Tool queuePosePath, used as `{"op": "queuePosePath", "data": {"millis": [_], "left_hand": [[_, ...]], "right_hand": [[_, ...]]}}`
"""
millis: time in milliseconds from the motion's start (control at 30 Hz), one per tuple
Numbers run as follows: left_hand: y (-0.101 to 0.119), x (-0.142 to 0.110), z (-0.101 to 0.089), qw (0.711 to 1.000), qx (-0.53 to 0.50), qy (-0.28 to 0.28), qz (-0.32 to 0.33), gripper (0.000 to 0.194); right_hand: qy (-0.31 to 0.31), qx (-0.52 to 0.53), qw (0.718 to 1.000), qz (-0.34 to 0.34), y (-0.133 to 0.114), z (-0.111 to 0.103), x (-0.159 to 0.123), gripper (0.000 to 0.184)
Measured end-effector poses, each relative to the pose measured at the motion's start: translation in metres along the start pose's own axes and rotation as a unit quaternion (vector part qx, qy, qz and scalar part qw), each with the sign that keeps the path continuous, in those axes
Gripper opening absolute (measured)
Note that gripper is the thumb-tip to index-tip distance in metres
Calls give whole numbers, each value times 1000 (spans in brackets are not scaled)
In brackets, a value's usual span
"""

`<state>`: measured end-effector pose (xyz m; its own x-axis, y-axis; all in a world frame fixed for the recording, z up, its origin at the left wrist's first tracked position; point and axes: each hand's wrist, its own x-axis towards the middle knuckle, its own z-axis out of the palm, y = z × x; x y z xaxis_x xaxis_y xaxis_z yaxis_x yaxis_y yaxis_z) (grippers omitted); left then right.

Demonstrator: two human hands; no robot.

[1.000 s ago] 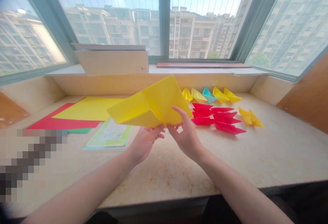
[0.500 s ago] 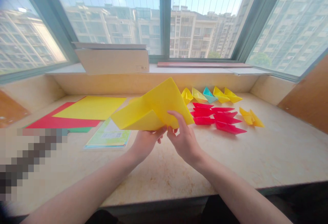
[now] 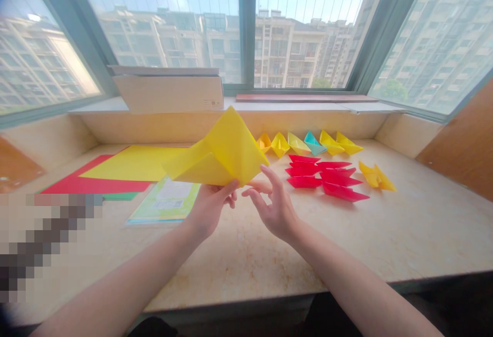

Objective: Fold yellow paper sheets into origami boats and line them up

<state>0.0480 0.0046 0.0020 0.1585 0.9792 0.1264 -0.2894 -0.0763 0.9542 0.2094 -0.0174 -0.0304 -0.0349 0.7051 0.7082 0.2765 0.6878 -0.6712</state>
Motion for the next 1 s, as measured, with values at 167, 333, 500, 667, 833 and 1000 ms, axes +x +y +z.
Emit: {"op": "queuePosePath", "data": {"millis": [167,333,500,667,833,1000], "left_hand": [[5,-2,0,998,-47,-35,-32,24],[9,-6,-2,991,-91,-79,-56,23],[8,-8,-2,988,-92,-97,-80,26],[3,-10,-2,984,-72,-126,-100,22],[0,-10,-4,983,-46,-141,-105,21],[-3,-9,-6,987,-21,-125,-96,23]], "right_hand": [[19,145,984,106,-10,4,4,56],[31,204,969,133,-15,5,8,50],[-4,219,963,158,-5,2,12,46],[-87,242,947,194,5,-3,16,53],[-199,244,931,183,-2,-6,18,46],[-232,185,943,148,-3,-4,14,39]]}}
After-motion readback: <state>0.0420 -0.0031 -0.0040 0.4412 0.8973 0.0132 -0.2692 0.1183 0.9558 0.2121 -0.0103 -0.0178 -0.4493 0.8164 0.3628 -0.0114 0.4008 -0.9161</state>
